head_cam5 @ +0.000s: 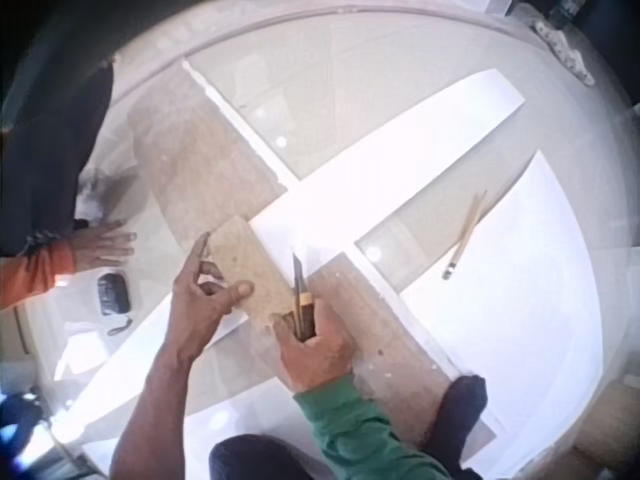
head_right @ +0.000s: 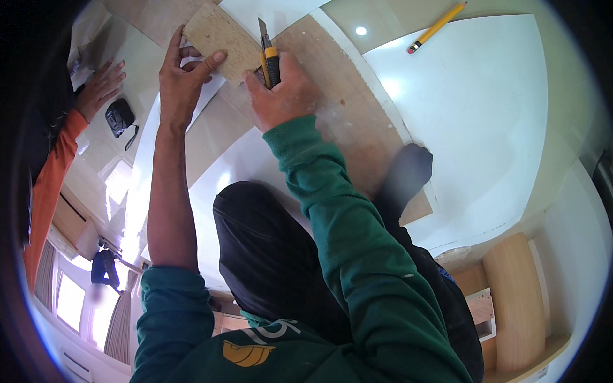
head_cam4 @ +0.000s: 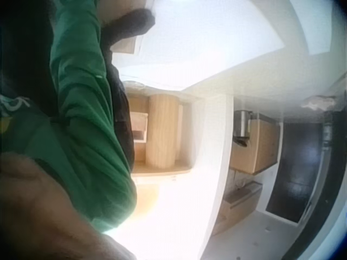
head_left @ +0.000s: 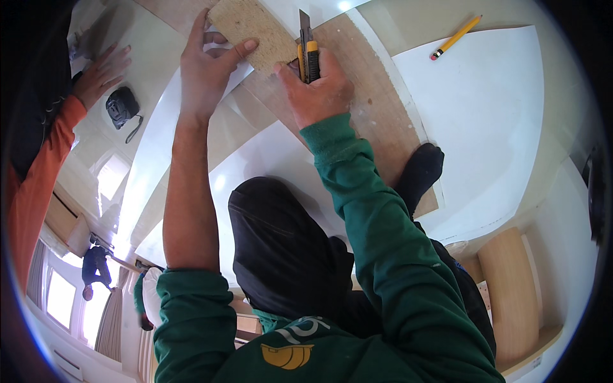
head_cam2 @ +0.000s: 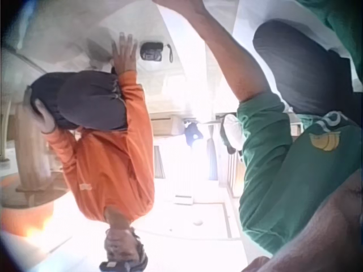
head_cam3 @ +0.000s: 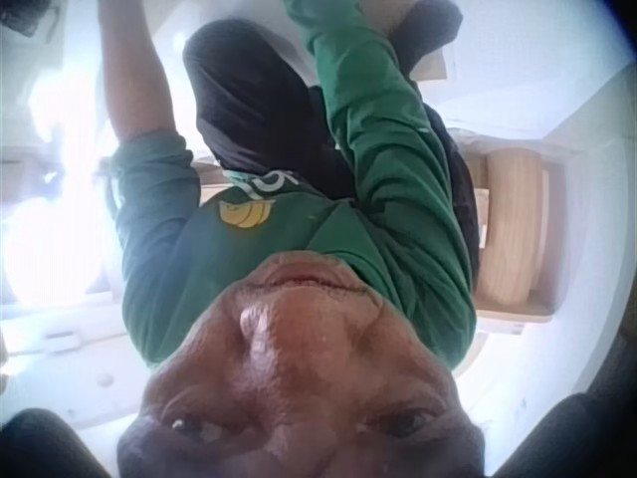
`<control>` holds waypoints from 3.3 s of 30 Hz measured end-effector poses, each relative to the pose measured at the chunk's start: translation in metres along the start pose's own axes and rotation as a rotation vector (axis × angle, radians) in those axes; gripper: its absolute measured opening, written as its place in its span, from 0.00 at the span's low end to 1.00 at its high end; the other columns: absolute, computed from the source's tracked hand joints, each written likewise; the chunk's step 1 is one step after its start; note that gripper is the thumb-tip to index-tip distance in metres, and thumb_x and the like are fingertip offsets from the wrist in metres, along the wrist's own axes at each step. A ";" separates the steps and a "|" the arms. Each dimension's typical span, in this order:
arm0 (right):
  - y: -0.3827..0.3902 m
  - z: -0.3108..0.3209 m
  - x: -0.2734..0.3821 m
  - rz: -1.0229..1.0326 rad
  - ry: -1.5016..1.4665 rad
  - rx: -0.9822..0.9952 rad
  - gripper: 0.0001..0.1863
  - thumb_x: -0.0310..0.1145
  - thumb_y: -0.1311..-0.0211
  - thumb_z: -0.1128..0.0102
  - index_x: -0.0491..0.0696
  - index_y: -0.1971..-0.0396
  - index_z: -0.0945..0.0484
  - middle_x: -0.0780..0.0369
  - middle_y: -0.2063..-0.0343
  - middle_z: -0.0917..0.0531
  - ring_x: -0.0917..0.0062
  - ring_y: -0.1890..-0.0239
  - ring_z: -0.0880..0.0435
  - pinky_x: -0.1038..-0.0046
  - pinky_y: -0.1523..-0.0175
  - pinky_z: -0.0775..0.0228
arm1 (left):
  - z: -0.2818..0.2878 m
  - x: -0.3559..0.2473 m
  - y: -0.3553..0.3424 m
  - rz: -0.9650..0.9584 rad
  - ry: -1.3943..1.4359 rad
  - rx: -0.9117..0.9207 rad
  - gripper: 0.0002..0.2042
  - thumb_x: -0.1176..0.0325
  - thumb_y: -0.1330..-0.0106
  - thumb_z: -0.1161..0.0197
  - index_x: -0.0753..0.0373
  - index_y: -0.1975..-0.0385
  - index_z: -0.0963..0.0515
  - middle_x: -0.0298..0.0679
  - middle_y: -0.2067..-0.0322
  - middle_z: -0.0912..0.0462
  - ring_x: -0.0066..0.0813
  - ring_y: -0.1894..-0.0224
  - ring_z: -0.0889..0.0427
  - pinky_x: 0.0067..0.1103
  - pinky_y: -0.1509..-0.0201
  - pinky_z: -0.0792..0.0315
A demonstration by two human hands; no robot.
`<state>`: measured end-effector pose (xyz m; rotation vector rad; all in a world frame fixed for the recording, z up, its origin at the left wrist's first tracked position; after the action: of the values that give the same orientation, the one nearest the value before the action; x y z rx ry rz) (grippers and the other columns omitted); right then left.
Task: The person kneels on the floor and uses a pencil to mark a line on a white sheet of material. They then use a utility knife and a small wooden block as a guide to cut the material along the marked line. The person repeats this process, cutting multiple strips from the sheet.
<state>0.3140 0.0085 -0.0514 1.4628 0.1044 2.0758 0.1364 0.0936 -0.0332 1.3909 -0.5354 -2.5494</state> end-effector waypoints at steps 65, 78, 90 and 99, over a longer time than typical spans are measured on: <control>0.000 -0.013 -0.002 -0.348 -0.492 0.160 0.13 0.21 0.45 0.32 0.45 0.64 0.28 0.65 0.79 0.23 0.84 0.83 0.26 0.80 0.82 0.36 | 0.012 0.014 -0.005 0.034 0.053 -0.124 0.47 0.65 0.57 0.20 0.59 0.32 0.36 0.41 0.63 0.22 0.30 0.63 0.23 0.25 0.57 0.25; -0.002 -0.011 -0.003 -0.305 -0.484 0.159 0.16 0.20 0.46 0.31 0.44 0.61 0.27 0.64 0.77 0.21 0.84 0.82 0.24 0.80 0.82 0.32 | 0.015 -0.008 0.004 0.159 0.063 -0.143 0.48 0.69 0.55 0.21 0.56 0.30 0.39 0.43 0.61 0.22 0.32 0.62 0.22 0.27 0.54 0.25; -0.003 -0.011 -0.004 -0.382 -0.496 0.173 0.16 0.20 0.47 0.31 0.45 0.63 0.29 0.65 0.79 0.23 0.82 0.83 0.24 0.79 0.82 0.33 | 0.025 -0.040 0.001 0.024 -0.284 -0.394 0.28 0.70 0.46 0.31 0.60 0.42 0.28 0.52 0.47 0.28 0.52 0.45 0.26 0.38 0.42 0.30; -0.005 -0.010 -0.006 -0.361 -0.530 0.193 0.15 0.20 0.46 0.31 0.44 0.62 0.29 0.63 0.77 0.21 0.80 0.82 0.23 0.78 0.81 0.32 | 0.005 -0.036 -0.034 0.101 -0.294 -0.694 0.23 0.54 0.28 0.48 0.60 0.39 0.30 0.53 0.37 0.37 0.49 0.32 0.41 0.42 0.30 0.49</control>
<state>0.3089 0.0121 -0.0624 1.9019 0.3371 1.3762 0.1524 0.1376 -0.0165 0.7334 0.2352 -2.4932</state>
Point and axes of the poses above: each hand's wrist, its own y-axis away from the middle knuckle, its own z-axis out of the back of the hand, x = y × z, the point moved 7 cm from there along -y, towards the middle knuckle
